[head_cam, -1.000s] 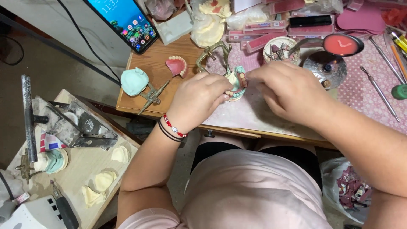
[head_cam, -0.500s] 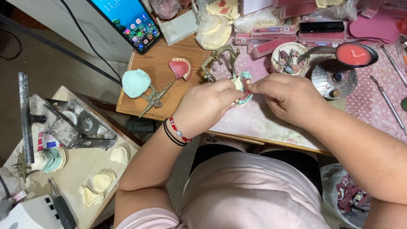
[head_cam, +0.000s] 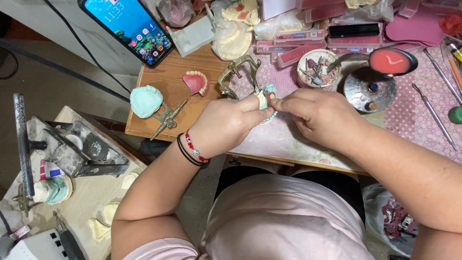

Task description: Applying and shaping pink wax onto a dental framework on a stone model to create a denture base.

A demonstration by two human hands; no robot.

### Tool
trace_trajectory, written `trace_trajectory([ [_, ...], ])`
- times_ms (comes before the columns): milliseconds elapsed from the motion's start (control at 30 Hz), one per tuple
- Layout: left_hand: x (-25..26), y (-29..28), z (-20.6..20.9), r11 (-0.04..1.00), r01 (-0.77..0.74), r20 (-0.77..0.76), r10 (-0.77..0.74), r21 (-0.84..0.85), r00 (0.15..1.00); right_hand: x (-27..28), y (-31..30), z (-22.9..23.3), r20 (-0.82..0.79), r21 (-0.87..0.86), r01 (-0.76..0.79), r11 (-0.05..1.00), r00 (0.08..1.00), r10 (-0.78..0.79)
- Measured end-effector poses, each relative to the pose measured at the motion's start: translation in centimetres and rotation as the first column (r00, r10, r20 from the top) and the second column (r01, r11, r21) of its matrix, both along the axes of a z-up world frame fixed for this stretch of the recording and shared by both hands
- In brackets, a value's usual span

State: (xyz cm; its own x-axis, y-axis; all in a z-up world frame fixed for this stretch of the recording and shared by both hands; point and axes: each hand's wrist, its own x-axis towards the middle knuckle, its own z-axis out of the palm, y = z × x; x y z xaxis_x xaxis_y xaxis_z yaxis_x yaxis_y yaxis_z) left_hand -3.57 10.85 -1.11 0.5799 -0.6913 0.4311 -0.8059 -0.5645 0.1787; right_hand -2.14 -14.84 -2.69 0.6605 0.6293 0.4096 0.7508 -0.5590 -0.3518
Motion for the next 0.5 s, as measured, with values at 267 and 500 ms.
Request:
trace_trajectory([
  [267, 0.3, -0.2, -0.9, 0.995, 0.031, 0.057, -0.037, 0.092, 0.998, 0.2, -0.6, -0.9, 0.012, -0.107, 0.024, 0.994, 1.000, -0.022],
  [500, 0.3, 0.5, 0.0, 0.999, 0.036, -0.037, -0.036, 0.018, 0.999, -0.2, -0.6, -0.3, 0.055, -0.114, 0.029, 0.993, 0.998, -0.023],
])
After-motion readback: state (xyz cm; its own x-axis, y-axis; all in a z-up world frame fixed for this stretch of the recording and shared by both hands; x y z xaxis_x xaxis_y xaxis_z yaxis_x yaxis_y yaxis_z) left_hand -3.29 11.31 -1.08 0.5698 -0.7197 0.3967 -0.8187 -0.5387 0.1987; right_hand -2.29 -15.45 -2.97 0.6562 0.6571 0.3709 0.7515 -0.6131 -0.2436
